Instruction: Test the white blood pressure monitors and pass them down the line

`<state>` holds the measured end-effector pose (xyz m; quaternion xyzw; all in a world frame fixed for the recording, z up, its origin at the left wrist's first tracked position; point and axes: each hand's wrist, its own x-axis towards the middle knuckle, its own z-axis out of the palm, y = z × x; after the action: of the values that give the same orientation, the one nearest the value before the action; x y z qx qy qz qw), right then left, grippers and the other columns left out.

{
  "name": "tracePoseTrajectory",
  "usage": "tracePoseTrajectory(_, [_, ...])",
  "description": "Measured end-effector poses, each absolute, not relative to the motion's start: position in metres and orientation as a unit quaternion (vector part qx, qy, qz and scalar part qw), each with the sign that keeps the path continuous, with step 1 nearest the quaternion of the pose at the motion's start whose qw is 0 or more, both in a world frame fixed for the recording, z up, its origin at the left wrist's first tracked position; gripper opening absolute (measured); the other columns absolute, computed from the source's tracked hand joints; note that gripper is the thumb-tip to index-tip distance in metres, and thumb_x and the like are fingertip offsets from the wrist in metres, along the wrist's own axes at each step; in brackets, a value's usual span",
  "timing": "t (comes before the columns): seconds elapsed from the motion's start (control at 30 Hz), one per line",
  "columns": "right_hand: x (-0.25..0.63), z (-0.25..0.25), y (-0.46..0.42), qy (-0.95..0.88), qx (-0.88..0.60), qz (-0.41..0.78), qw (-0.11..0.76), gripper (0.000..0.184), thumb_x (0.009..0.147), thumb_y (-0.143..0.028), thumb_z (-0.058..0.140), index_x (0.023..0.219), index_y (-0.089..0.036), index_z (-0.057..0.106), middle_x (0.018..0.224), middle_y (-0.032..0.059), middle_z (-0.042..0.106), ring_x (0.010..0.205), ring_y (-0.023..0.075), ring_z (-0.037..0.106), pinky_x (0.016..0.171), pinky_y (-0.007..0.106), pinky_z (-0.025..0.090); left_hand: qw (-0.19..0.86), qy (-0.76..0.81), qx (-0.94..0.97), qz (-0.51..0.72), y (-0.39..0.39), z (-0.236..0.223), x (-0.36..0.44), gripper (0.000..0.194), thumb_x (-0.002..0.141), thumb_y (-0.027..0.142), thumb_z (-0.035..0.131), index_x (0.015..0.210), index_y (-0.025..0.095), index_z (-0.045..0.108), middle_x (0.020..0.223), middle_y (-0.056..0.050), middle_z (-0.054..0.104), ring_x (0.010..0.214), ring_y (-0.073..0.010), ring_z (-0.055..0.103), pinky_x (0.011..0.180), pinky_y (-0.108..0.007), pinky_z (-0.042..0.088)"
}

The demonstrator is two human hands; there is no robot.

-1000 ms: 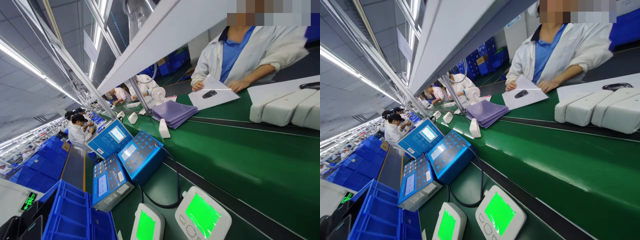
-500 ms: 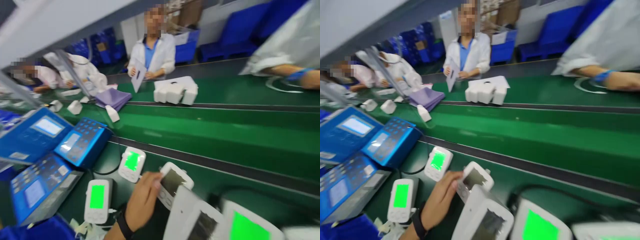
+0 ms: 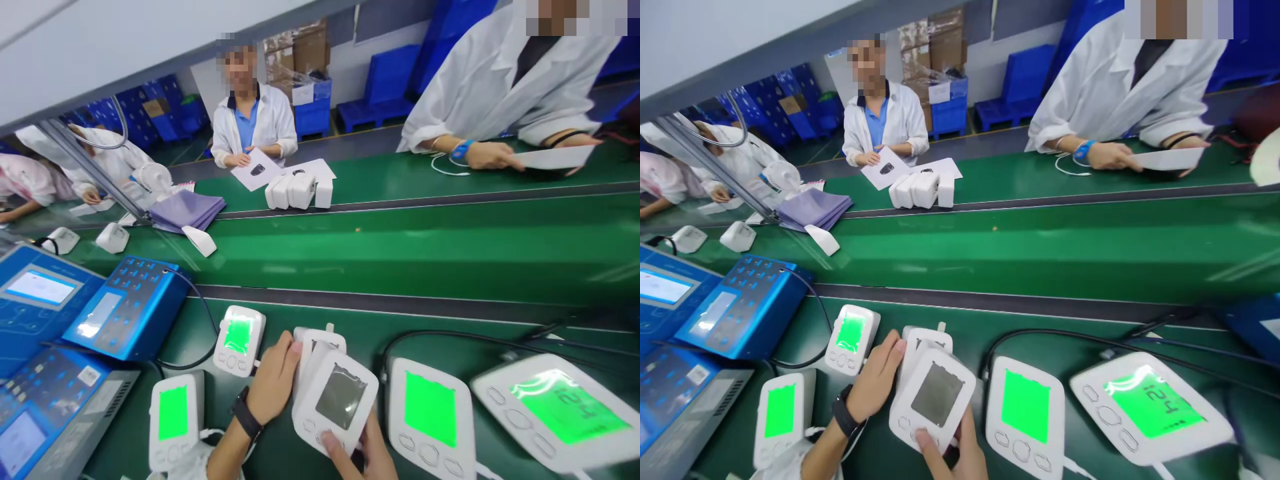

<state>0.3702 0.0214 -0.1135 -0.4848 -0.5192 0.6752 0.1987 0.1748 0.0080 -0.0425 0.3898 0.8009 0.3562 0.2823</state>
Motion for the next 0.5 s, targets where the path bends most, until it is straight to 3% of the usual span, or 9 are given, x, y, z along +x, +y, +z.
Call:
tracePoseTrajectory(0.1, [0.359, -0.1, 0.027, -0.515, -0.476, 0.686, 0.193, 0.107, 0.085, -0.075, 0.066, 0.164, -0.017, 0.024, 0.127, 0.0144, 0.075, 0.119, 0.0336, 0.071, 0.093, 0.036, 0.06, 0.272, 0.804, 0.336, 0.409, 0.005, -0.043, 0.179, 0.045, 0.108, 0.057, 0.012, 0.079, 0.027, 0.031, 0.067, 0.004, 0.037, 0.063, -0.0182, 0.042, 0.062, -0.031, 0.037])
tracePoseTrajectory(0.17, [0.352, -0.092, 0.029, -0.513, -0.471, 0.689, 0.201, 0.101, 0.086, -0.07, 0.068, 0.163, -0.02, 0.026, 0.134, 0.0137, 0.072, 0.121, 0.0333, 0.07, 0.095, 0.038, 0.059, 0.276, 0.793, 0.319, 0.439, 0.002, -0.039, 0.181, 0.047, 0.108, 0.055, 0.006, 0.078, 0.027, 0.028, 0.067, 0.004, 0.031, 0.061, -0.0174, 0.036, 0.06, -0.031, 0.036])
tracePoseTrajectory(0.3, [0.346, -0.087, 0.032, -0.528, -0.454, 0.683, 0.22, 0.095, 0.086, -0.066, 0.069, 0.162, -0.022, 0.033, 0.14, 0.0126, 0.069, 0.123, 0.0327, 0.068, 0.098, 0.038, 0.058, 0.291, 0.76, 0.374, 0.445, -0.01, -0.03, 0.184, 0.043, 0.11, 0.051, 0.021, 0.081, 0.025, 0.038, 0.075, 0.002, 0.044, 0.07, -0.0186, 0.045, 0.069, -0.033, 0.037])
tracePoseTrajectory(0.5, [0.353, -0.088, 0.037, -0.567, -0.433, 0.676, 0.186, 0.094, 0.087, -0.062, 0.066, 0.164, -0.02, 0.032, 0.136, 0.0109, 0.071, 0.116, 0.0312, 0.072, 0.092, 0.034, 0.06, 0.312, 0.759, 0.413, 0.395, -0.017, -0.026, 0.182, 0.038, 0.11, 0.047, 0.022, 0.084, 0.027, 0.04, 0.077, 0.0, 0.052, 0.072, -0.0225, 0.052, 0.07, -0.036, 0.037])
